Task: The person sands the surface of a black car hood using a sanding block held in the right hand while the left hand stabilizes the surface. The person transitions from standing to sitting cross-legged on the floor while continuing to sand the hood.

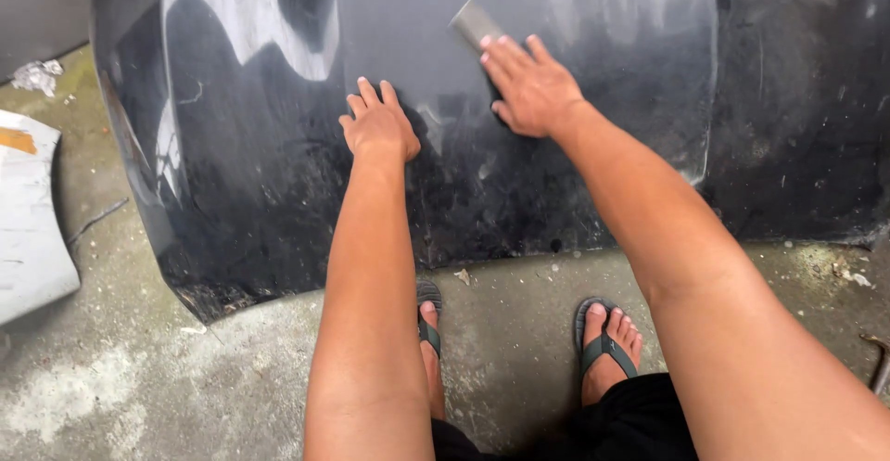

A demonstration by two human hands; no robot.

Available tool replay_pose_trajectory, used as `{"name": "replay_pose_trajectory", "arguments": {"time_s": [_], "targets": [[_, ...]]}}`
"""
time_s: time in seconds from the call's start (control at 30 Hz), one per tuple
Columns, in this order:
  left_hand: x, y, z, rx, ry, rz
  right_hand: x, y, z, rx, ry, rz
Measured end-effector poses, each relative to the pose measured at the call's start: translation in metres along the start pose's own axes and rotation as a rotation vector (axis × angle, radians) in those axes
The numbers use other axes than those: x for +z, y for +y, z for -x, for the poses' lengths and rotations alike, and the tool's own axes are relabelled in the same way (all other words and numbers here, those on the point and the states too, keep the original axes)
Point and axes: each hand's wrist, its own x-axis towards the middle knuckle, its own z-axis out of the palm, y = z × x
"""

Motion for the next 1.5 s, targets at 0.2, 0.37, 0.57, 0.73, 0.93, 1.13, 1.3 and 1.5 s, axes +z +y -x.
{"name": "replay_pose_trajectory", "arguments": {"time_s": [0.2,0.37,0.57,0.73,0.93,1.13,1.3,1.5], "targets": [[0.019,-0.009,-0.014,0.143,0.106,0.043,0.013,-0.022,-0.003,-0.174,0.163,-0.003],[0.028,-0.014,-0.022,0.161,0.043,0.065,0.015,0.000,-0.018,0.261,0.072,-0.171],[0.040,-0.021,-0.036,0.207,-0.055,0.061,0.025,0.005,-0.009,0.245,-0.059,-0.027],[0.026,-0.026,-0.009,0.191,-0.047,0.045,0.013,0.004,0.006,0.023,-0.040,0.067],[-0.009,-0.030,0.050,0.182,-0.128,0.143,0.010,0.029,0.027,0.119,0.019,0.022],[-0.027,-0.034,0.082,0.168,-0.141,0.226,0.028,0.058,0.047,0.229,0.040,0.010],[-0.022,-0.040,0.075,0.160,-0.148,0.255,0.026,0.063,0.048,0.424,-0.031,-0.088],[0.012,-0.040,-0.007,0.158,-0.145,0.115,0.015,0.043,0.015,0.485,-0.079,-0.044]]}}
